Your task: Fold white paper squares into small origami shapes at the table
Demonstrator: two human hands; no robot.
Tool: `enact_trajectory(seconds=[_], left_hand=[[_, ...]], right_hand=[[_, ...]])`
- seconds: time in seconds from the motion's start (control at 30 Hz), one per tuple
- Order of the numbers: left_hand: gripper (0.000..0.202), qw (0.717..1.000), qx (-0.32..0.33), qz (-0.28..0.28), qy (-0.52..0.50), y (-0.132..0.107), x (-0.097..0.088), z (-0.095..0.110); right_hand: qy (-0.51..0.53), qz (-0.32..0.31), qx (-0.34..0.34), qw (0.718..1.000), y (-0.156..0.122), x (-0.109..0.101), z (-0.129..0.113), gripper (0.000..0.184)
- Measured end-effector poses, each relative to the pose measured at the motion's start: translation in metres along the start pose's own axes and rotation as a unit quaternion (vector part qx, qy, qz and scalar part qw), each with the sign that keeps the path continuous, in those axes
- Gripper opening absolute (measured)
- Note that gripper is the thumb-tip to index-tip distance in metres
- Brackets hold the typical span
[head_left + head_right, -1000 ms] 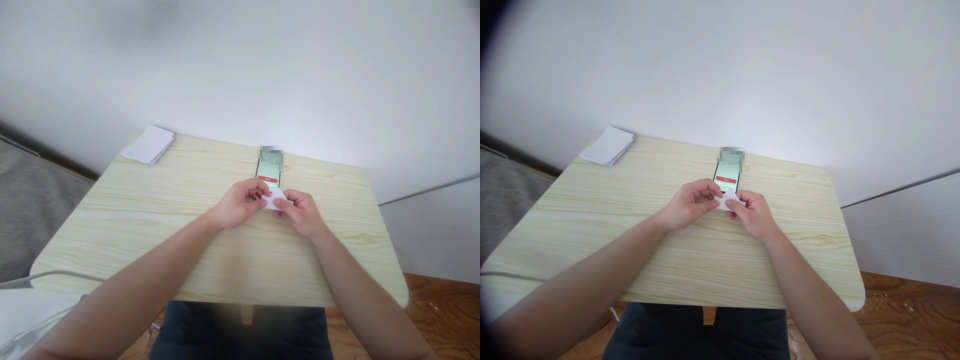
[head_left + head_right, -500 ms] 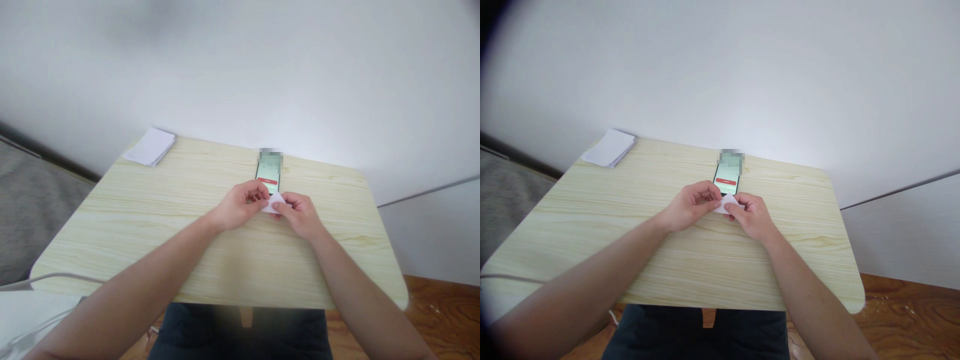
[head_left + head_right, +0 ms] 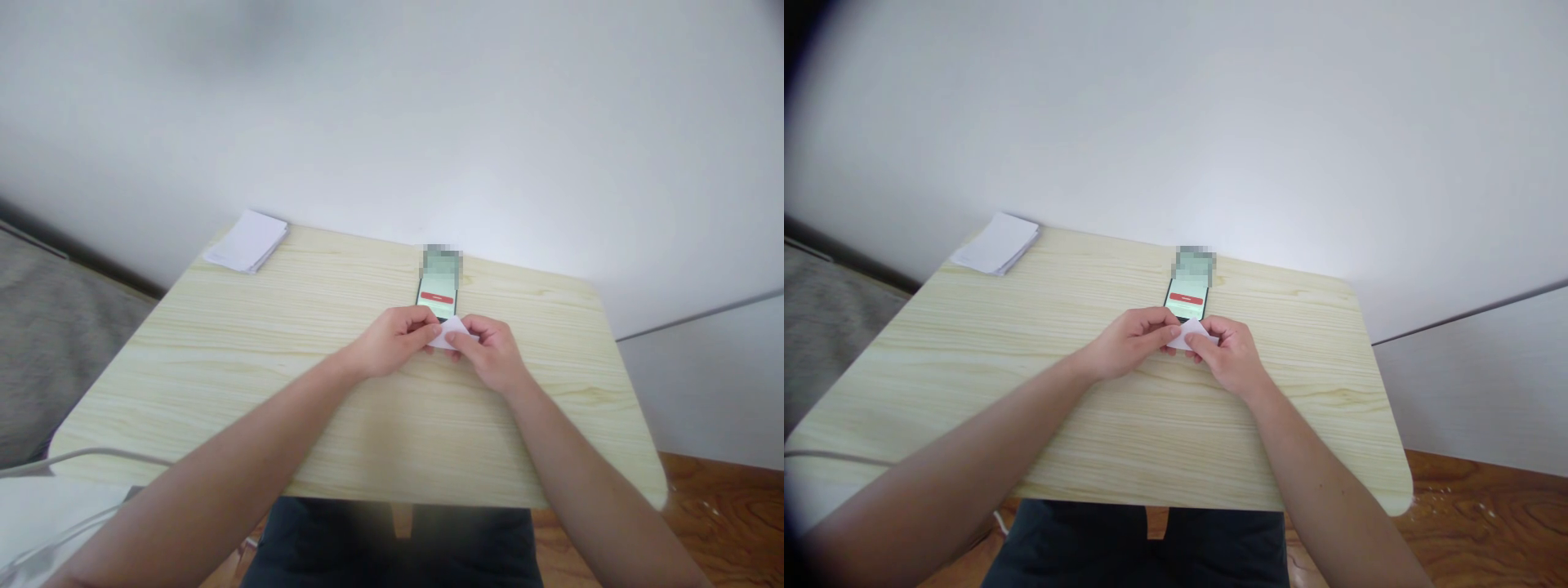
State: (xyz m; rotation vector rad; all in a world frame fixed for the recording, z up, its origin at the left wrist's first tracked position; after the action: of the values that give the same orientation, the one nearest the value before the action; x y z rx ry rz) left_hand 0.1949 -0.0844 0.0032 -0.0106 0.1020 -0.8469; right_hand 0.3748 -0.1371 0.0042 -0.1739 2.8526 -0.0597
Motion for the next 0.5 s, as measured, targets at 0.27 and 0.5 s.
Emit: enact_trajectory(seconds=[0.27,0.5], left_hand=[[0.028,0.999,0.0,0.004,0.047,-0.0013,-0.0008,0.0001],[0.027,0.997,-0.018,-0.002,0.068,-0.0031,-0.0001,0.0013]], right_hand=[[-0.024,0.022,0.009,0.999,0.0008,0.0019,0.0023,0.014],[-0.014,0.003,0.01,1.0,-0.0004,0.003,-0.001,0.015]])
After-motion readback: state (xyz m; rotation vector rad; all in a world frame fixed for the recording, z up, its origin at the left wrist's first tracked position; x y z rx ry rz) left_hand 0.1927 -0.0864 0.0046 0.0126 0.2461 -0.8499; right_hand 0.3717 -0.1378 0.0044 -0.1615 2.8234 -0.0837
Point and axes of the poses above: each hand's wrist, its own y-axis towards the middle knuckle, its own x-axis out of the palm, z = x × y, the point moved 3 cm from there along y, towards the middle knuckle, and after that the axes turned 5 degrees about -z, right-handed, at the moved point
